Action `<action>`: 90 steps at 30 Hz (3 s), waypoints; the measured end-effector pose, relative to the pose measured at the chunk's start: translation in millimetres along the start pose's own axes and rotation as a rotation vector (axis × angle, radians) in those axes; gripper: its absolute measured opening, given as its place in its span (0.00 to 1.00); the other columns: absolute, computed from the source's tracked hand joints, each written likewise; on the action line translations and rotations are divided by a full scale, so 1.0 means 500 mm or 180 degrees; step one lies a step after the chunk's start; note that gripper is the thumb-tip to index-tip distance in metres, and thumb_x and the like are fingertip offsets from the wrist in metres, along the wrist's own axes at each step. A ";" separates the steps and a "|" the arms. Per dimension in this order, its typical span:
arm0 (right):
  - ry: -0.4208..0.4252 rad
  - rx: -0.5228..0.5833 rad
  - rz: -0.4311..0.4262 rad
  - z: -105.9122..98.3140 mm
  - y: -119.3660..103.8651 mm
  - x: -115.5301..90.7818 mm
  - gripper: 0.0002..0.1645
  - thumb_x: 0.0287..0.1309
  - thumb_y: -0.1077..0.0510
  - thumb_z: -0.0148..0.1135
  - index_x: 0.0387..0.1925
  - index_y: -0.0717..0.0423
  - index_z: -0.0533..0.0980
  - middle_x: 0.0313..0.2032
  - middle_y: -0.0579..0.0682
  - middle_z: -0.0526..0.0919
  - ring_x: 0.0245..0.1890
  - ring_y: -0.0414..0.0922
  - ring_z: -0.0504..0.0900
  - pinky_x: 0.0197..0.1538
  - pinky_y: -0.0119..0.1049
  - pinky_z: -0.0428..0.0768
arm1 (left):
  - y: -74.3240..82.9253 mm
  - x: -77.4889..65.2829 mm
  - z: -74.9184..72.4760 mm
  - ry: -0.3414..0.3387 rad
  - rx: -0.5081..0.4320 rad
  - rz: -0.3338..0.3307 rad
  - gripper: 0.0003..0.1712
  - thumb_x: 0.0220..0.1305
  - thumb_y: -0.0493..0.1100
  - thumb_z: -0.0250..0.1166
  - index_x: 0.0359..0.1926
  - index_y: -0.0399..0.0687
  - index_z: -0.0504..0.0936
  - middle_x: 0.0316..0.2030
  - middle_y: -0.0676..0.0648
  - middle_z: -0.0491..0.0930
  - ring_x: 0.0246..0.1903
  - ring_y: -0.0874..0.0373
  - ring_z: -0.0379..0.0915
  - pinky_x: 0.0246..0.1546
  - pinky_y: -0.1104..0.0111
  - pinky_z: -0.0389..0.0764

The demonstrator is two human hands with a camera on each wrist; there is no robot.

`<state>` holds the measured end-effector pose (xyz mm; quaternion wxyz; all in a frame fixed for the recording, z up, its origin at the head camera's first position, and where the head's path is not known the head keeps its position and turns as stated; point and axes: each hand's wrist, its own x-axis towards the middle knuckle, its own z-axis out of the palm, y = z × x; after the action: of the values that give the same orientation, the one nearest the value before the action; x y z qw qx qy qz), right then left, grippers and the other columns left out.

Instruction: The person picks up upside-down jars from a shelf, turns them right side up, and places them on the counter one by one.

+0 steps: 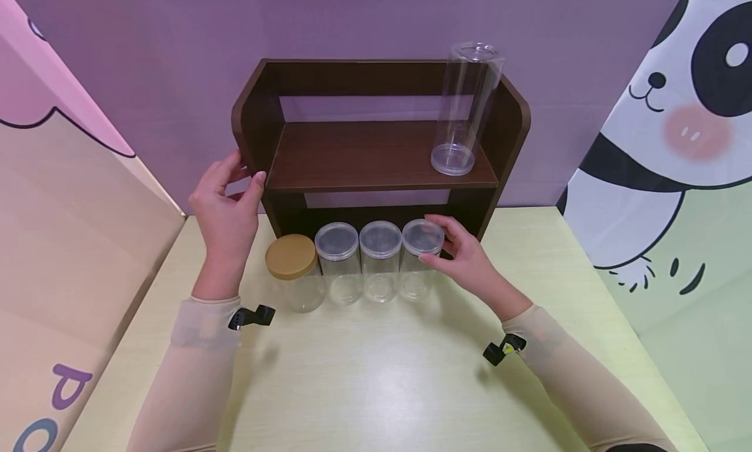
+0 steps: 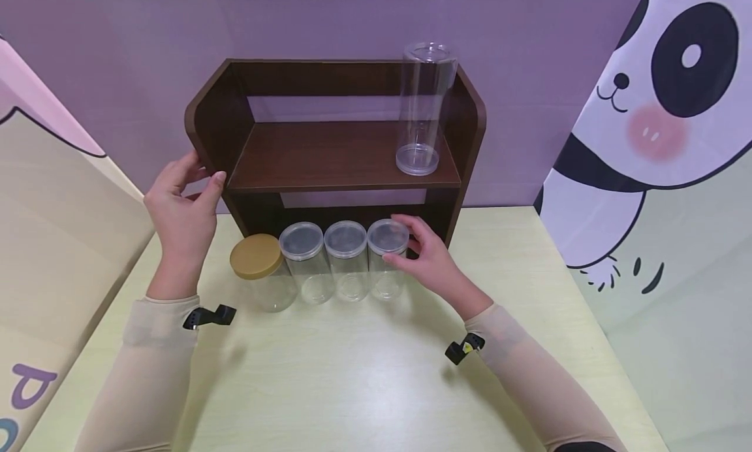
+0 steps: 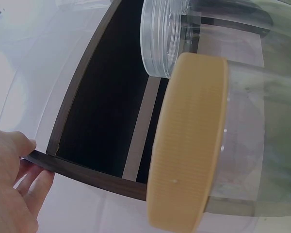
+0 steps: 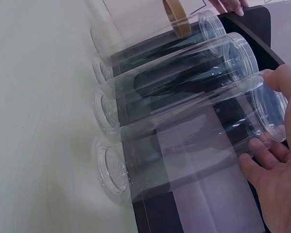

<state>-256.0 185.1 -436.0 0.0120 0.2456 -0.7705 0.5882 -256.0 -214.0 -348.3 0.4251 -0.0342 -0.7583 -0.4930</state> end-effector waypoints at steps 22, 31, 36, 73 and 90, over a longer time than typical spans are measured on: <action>0.0761 -0.0306 -0.0751 -0.043 -0.074 -0.012 0.30 0.67 0.75 0.71 0.68 0.71 0.73 0.63 0.60 0.80 0.66 0.57 0.80 0.70 0.40 0.79 | 0.002 -0.006 -0.002 -0.0042 0.0090 -0.0013 0.21 0.73 0.41 0.77 0.64 0.59 0.92 0.50 0.48 0.89 0.51 0.64 0.87 0.45 0.80 0.86; 0.1326 -0.0762 -0.1079 -0.064 -0.147 0.030 0.42 0.66 0.69 0.76 0.76 0.67 0.66 0.69 0.65 0.74 0.71 0.53 0.76 0.74 0.40 0.76 | 0.001 -0.002 -0.006 0.0015 0.0111 0.0030 0.21 0.72 0.41 0.78 0.64 0.61 0.92 0.49 0.48 0.90 0.50 0.64 0.88 0.44 0.81 0.85; 0.1531 -0.0986 -0.0957 -0.064 -0.178 0.061 0.55 0.65 0.63 0.80 0.84 0.61 0.58 0.75 0.60 0.68 0.76 0.48 0.70 0.79 0.41 0.71 | -0.002 -0.002 -0.004 0.0009 0.0113 0.0018 0.21 0.72 0.42 0.78 0.64 0.61 0.92 0.49 0.49 0.89 0.50 0.63 0.87 0.44 0.81 0.85; 0.1441 -0.1131 -0.0119 -0.076 -0.192 0.166 0.76 0.60 0.60 0.84 0.91 0.40 0.38 0.74 0.58 0.70 0.71 0.50 0.77 0.74 0.45 0.79 | -0.003 -0.003 0.002 0.0024 0.0060 0.0093 0.21 0.72 0.41 0.78 0.63 0.59 0.92 0.49 0.48 0.90 0.50 0.65 0.87 0.43 0.82 0.84; 0.0720 -0.0482 -0.0594 -0.050 -0.205 0.057 0.74 0.59 0.69 0.82 0.90 0.37 0.44 0.66 0.55 0.79 0.70 0.47 0.79 0.75 0.41 0.77 | -0.010 -0.006 0.005 0.0037 0.0075 0.0094 0.23 0.71 0.40 0.78 0.65 0.60 0.91 0.50 0.48 0.90 0.51 0.64 0.87 0.43 0.82 0.84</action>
<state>-247.8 178.2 -327.3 0.1717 0.2466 -0.7801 0.5487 -257.9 -213.5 -354.1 0.4370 -0.0375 -0.7610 -0.4780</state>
